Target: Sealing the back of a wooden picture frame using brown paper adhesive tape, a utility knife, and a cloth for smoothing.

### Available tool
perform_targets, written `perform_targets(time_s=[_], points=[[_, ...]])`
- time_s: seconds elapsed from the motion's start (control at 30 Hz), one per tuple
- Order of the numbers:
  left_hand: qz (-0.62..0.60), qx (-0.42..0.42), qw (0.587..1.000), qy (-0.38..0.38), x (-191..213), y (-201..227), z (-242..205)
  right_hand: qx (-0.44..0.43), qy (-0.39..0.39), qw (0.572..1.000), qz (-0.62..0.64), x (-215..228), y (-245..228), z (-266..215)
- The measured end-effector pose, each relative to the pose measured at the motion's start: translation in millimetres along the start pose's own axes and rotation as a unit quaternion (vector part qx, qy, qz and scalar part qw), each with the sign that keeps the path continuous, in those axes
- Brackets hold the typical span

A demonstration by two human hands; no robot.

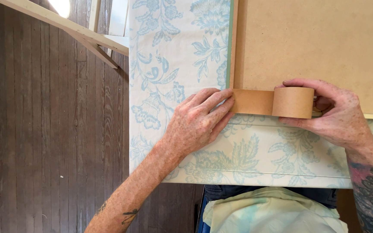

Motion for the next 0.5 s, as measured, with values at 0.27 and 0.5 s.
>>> perform_targets(time_s=[0.27, 0.5], points=[[-0.002, -0.006, 1.0, -0.004, 0.4, 1.2, -0.4, 0.0, -0.005, 1.0, 0.014, -0.8, -2.7, 0.5], [-0.008, -0.01, 1.0, 0.008, 1.6, -0.1, 0.4, -0.02, -0.005, 0.999, 0.025, -0.7, 0.4, 1.2]])
Point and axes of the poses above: each hand's wrist, its own z-axis towards the middle knuckle, its own x-axis out of the back of the hand, y = z × x, the point moved 3 cm from there along z, towards the middle knuckle, and after that the axes turned 11 degrees about y, right-handed, at the moved point
